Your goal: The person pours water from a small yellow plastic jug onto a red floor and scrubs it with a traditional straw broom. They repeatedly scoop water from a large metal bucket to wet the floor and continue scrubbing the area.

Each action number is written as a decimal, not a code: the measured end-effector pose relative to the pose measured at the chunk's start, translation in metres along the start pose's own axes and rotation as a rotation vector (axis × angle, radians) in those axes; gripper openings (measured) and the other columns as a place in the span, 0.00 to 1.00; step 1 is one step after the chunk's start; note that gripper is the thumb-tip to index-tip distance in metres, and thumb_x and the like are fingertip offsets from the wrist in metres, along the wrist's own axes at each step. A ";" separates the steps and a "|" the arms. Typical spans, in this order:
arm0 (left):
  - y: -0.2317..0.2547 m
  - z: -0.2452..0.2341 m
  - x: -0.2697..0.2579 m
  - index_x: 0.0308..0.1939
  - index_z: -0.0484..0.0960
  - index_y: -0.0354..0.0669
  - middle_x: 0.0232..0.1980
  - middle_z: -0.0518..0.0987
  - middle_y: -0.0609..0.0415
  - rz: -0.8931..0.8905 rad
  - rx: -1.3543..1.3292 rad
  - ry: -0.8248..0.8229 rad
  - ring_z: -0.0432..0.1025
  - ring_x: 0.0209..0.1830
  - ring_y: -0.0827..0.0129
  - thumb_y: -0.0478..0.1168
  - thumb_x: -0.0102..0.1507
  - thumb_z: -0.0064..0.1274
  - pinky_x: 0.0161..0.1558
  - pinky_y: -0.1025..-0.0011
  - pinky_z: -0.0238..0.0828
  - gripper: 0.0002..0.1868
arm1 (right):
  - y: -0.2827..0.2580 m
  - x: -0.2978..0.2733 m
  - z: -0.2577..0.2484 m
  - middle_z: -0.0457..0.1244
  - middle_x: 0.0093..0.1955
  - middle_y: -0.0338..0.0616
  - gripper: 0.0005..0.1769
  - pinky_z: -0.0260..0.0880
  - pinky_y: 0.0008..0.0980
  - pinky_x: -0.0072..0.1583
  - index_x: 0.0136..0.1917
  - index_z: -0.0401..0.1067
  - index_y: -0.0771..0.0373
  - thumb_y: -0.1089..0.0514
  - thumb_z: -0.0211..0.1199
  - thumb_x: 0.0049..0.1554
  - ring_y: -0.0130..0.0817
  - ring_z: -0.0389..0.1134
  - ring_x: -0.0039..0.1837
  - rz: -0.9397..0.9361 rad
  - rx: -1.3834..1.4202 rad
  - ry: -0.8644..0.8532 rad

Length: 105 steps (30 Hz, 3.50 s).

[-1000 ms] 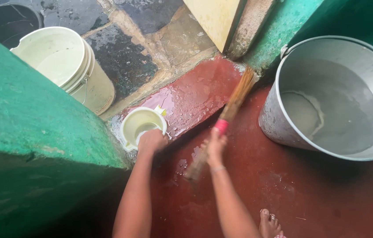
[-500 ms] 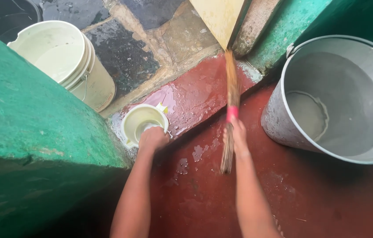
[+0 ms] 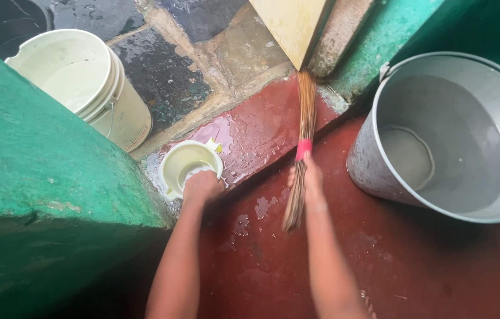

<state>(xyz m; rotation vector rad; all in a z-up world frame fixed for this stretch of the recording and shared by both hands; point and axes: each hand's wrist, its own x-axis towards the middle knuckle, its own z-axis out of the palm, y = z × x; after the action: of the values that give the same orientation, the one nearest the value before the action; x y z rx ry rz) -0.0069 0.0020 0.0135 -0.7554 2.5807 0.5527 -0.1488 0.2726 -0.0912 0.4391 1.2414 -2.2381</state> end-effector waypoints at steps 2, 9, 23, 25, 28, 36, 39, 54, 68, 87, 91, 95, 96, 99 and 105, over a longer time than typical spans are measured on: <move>-0.001 0.002 -0.001 0.45 0.87 0.38 0.53 0.82 0.37 -0.016 -0.003 -0.014 0.77 0.56 0.45 0.47 0.60 0.48 0.60 0.54 0.71 0.19 | 0.036 -0.033 0.024 0.63 0.33 0.46 0.32 0.71 0.38 0.30 0.50 0.66 0.68 0.33 0.57 0.66 0.36 0.64 0.28 -0.056 -0.063 0.208; 0.001 0.001 0.004 0.45 0.87 0.37 0.54 0.82 0.37 -0.011 -0.023 -0.002 0.76 0.57 0.46 0.46 0.60 0.48 0.60 0.55 0.71 0.19 | 0.005 -0.004 0.061 0.63 0.32 0.43 0.25 0.68 0.36 0.31 0.53 0.68 0.57 0.35 0.58 0.58 0.33 0.64 0.28 0.054 -0.364 0.002; 0.003 0.000 0.001 0.45 0.87 0.37 0.53 0.82 0.37 -0.011 -0.012 -0.002 0.77 0.56 0.47 0.46 0.61 0.48 0.60 0.55 0.71 0.19 | 0.003 0.003 0.033 0.63 0.33 0.42 0.25 0.68 0.36 0.31 0.49 0.67 0.58 0.34 0.59 0.60 0.31 0.64 0.28 0.023 -0.366 0.017; 0.003 -0.004 0.000 0.46 0.87 0.37 0.53 0.82 0.37 -0.040 -0.033 0.001 0.77 0.56 0.47 0.46 0.61 0.49 0.60 0.55 0.71 0.19 | -0.017 0.006 0.011 0.63 0.33 0.41 0.25 0.68 0.34 0.32 0.51 0.69 0.58 0.34 0.59 0.62 0.30 0.64 0.28 -0.032 -0.267 0.079; 0.004 -0.003 0.000 0.45 0.87 0.37 0.53 0.82 0.37 -0.040 -0.041 0.000 0.77 0.56 0.46 0.46 0.61 0.48 0.60 0.54 0.71 0.19 | 0.022 -0.038 0.030 0.60 0.31 0.44 0.35 0.70 0.36 0.30 0.47 0.64 0.67 0.30 0.56 0.68 0.33 0.63 0.26 -0.032 -0.127 0.132; 0.003 -0.002 0.001 0.44 0.87 0.36 0.52 0.82 0.37 -0.015 -0.012 0.030 0.77 0.55 0.46 0.46 0.61 0.48 0.59 0.54 0.71 0.19 | 0.015 -0.005 0.056 0.63 0.32 0.42 0.19 0.67 0.35 0.29 0.54 0.65 0.55 0.39 0.55 0.62 0.31 0.63 0.27 0.104 -0.387 0.026; 0.004 -0.004 0.001 0.44 0.87 0.36 0.51 0.82 0.36 -0.017 -0.027 0.034 0.77 0.54 0.45 0.47 0.62 0.47 0.59 0.54 0.71 0.19 | -0.007 -0.006 0.015 0.63 0.32 0.42 0.24 0.68 0.34 0.30 0.53 0.63 0.62 0.38 0.54 0.67 0.31 0.64 0.27 -0.015 -0.265 0.090; 0.003 -0.004 0.003 0.43 0.87 0.35 0.50 0.83 0.35 -0.011 0.004 0.049 0.77 0.53 0.45 0.47 0.61 0.48 0.58 0.54 0.72 0.20 | 0.003 -0.041 0.016 0.62 0.30 0.42 0.20 0.66 0.34 0.26 0.52 0.66 0.61 0.41 0.56 0.65 0.31 0.63 0.25 -0.080 -0.364 0.101; -0.030 0.012 -0.043 0.54 0.75 0.47 0.40 0.84 0.39 0.269 0.102 0.211 0.78 0.44 0.43 0.39 0.61 0.54 0.47 0.48 0.73 0.16 | -0.043 -0.029 0.011 0.62 0.30 0.41 0.23 0.65 0.35 0.28 0.53 0.67 0.62 0.39 0.58 0.62 0.31 0.63 0.26 0.028 -0.433 0.033; 0.185 -0.071 0.055 0.47 0.88 0.49 0.46 0.85 0.46 0.574 0.312 -0.193 0.80 0.48 0.53 0.55 0.59 0.60 0.50 0.56 0.75 0.19 | -0.055 -0.077 -0.033 0.63 0.31 0.43 0.25 0.66 0.33 0.28 0.60 0.71 0.60 0.39 0.59 0.60 0.31 0.64 0.26 -0.028 -0.631 0.148; 0.175 -0.067 0.044 0.47 0.86 0.51 0.44 0.84 0.46 0.622 0.237 0.023 0.79 0.46 0.51 0.52 0.59 0.60 0.48 0.54 0.75 0.17 | -0.022 -0.081 -0.033 0.61 0.32 0.37 0.27 0.68 0.33 0.28 0.65 0.71 0.57 0.41 0.61 0.58 0.28 0.64 0.27 -0.113 -0.634 0.140; 0.124 -0.058 0.030 0.47 0.85 0.55 0.40 0.84 0.45 0.568 0.181 0.123 0.79 0.43 0.49 0.50 0.62 0.57 0.46 0.52 0.74 0.12 | -0.002 -0.049 -0.042 0.63 0.33 0.38 0.26 0.68 0.32 0.30 0.64 0.72 0.62 0.43 0.61 0.61 0.27 0.65 0.29 -0.242 -0.643 0.106; 0.110 -0.056 0.026 0.46 0.85 0.54 0.40 0.84 0.45 0.573 0.224 0.128 0.79 0.43 0.50 0.50 0.63 0.57 0.46 0.52 0.74 0.12 | 0.004 -0.042 -0.038 0.64 0.34 0.37 0.25 0.69 0.31 0.31 0.63 0.73 0.63 0.43 0.62 0.62 0.25 0.65 0.31 -0.304 -0.720 0.098; 0.068 -0.052 0.013 0.45 0.86 0.53 0.40 0.84 0.45 0.530 0.276 0.069 0.79 0.44 0.49 0.49 0.61 0.57 0.47 0.52 0.74 0.11 | -0.007 -0.049 -0.041 0.66 0.36 0.35 0.24 0.69 0.32 0.31 0.63 0.72 0.59 0.44 0.62 0.59 0.25 0.66 0.32 -0.172 -0.820 -0.042; 0.008 -0.057 -0.017 0.47 0.87 0.57 0.43 0.84 0.47 0.373 0.331 -0.081 0.79 0.46 0.51 0.50 0.57 0.61 0.50 0.54 0.74 0.15 | -0.009 -0.005 -0.035 0.69 0.41 0.43 0.25 0.71 0.38 0.42 0.60 0.74 0.66 0.42 0.63 0.61 0.33 0.69 0.40 -0.231 -0.889 0.118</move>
<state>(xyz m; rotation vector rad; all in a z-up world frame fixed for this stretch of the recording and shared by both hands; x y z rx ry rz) -0.0129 -0.0116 0.0717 -0.1402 2.6521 0.2400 -0.1496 0.3074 -0.1011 0.0740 2.2503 -1.5891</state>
